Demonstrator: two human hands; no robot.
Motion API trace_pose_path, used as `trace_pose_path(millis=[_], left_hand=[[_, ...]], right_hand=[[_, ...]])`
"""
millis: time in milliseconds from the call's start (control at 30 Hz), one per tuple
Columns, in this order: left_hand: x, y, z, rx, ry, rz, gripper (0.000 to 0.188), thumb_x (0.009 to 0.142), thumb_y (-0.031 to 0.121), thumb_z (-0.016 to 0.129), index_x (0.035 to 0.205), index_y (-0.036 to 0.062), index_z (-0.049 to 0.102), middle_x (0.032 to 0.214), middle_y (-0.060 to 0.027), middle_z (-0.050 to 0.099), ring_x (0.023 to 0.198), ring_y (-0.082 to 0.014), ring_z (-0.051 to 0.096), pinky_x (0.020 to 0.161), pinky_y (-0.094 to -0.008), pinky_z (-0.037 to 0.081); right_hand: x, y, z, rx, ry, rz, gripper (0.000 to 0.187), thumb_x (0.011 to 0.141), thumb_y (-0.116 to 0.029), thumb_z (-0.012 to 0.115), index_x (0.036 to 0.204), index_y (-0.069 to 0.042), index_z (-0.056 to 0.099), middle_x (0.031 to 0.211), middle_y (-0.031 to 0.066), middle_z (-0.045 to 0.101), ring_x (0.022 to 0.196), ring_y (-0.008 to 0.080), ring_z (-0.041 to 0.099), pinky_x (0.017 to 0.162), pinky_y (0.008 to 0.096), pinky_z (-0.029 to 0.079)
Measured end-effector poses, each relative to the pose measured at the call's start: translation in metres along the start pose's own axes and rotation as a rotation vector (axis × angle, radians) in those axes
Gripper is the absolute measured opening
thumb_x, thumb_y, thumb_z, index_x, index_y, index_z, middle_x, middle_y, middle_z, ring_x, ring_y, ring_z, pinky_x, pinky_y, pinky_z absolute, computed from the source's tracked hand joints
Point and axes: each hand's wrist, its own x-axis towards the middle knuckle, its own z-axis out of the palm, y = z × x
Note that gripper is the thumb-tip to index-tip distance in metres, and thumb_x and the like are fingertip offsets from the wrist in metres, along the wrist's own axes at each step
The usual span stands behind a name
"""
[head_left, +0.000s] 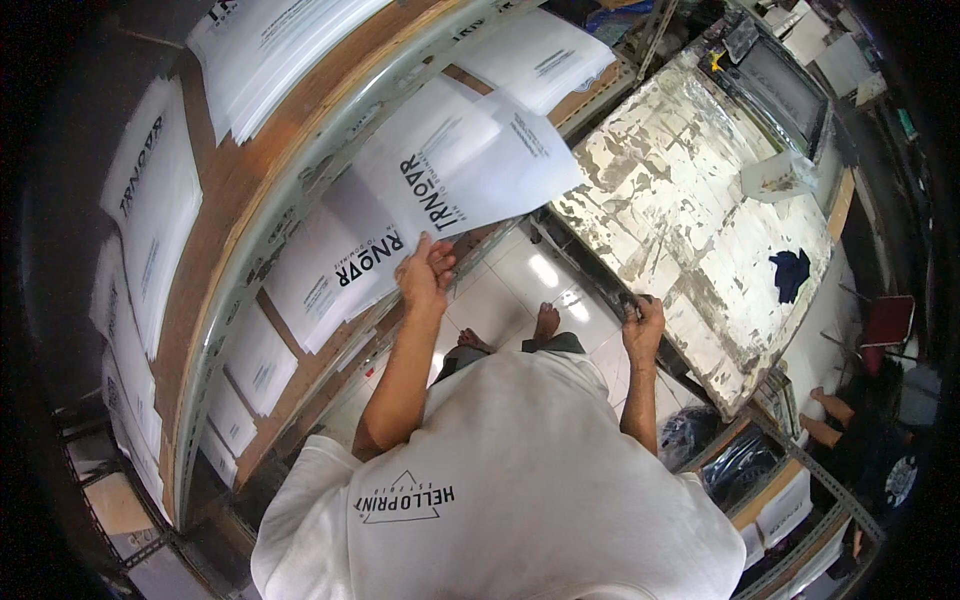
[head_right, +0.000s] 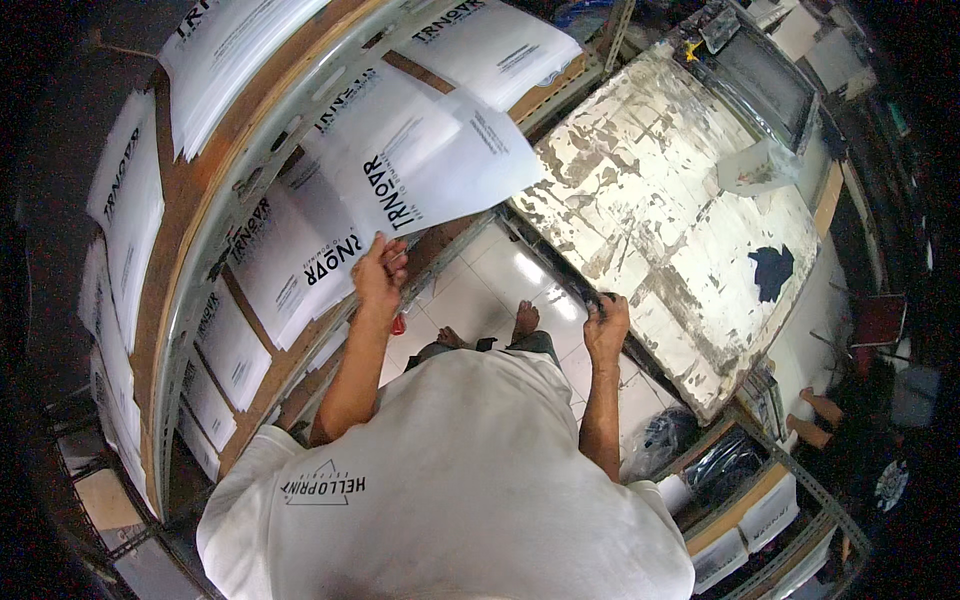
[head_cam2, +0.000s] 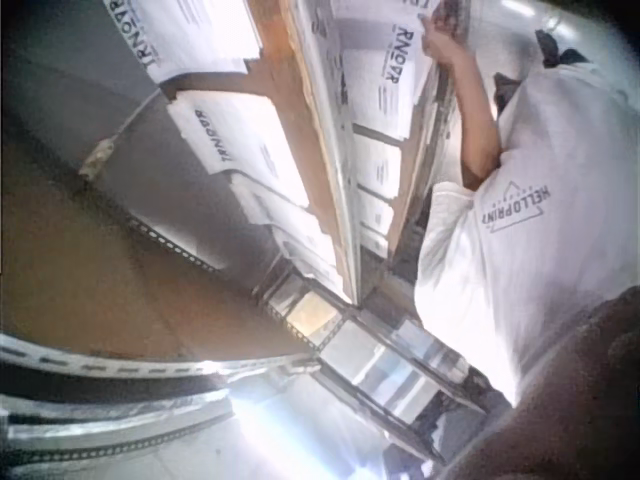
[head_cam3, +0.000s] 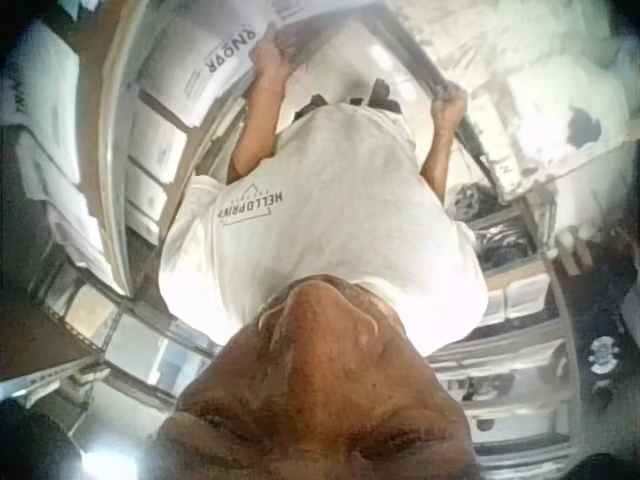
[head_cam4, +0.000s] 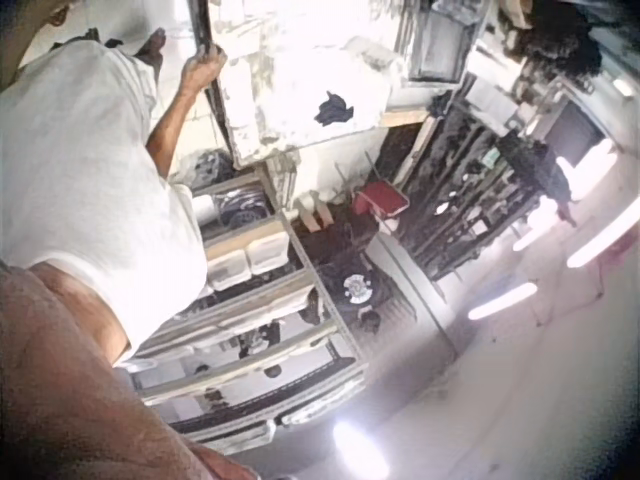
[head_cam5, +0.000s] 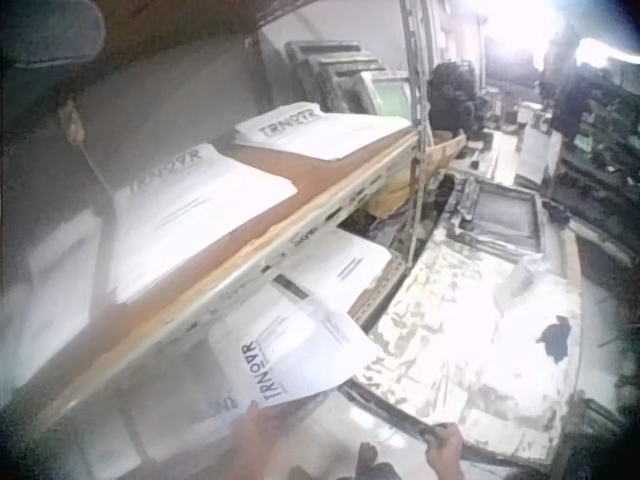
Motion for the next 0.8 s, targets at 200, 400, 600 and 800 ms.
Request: trace_pose_path(millis=[200,400,600,800], left_hand=[[0.0,0.024,-0.03,0.004,0.33,0.307,0.036,0.1,0.038,0.066,0.114,0.0062,0.059,0.098,-0.0119,0.076,0.078,-0.016,0.071,0.054,-0.0266,0.046],[0.053,0.034,-0.143,-0.06,0.379,0.303,0.042,0.102,0.04,0.063,0.12,0.0039,0.054,0.1,-0.0169,0.074,0.081,-0.0216,0.07,0.057,-0.0272,0.051],[0.058,0.058,-0.183,-0.262,0.376,0.369,0.05,0.107,0.041,0.051,0.138,0.0018,0.047,0.121,-0.0181,0.067,0.099,-0.0236,0.067,0.062,-0.0268,0.051],[0.005,0.043,-0.188,-0.112,0.615,0.348,0.047,0.106,0.045,0.052,0.121,0.0011,0.055,0.102,-0.0114,0.065,0.084,-0.0199,0.061,0.061,-0.0266,0.049]], right_hand=[[0.035,-0.001,-0.016,0.077,-0.074,-0.023,0.026,0.08,0.0,0.065,0.104,0.001,0.073,0.098,0.0198,0.063,0.095,0.0391,0.059,0.085,0.0445,0.048],[0.048,0.005,-0.019,0.226,-0.088,-0.126,0.025,0.08,0.002,0.064,0.104,0.0,0.073,0.098,0.02,0.065,0.095,0.0388,0.06,0.085,0.0436,0.049],[0.039,0.054,-0.032,0.165,0.119,-0.136,0.024,0.085,-0.004,0.066,0.108,-0.002,0.073,0.106,0.0228,0.067,0.101,0.0414,0.061,0.092,0.0435,0.048],[0.014,0.135,-0.079,0.016,0.46,0.068,0.022,0.089,-0.008,0.07,0.109,0.0,0.074,0.106,0.0215,0.071,0.1,0.0367,0.067,0.092,0.0411,0.051]])
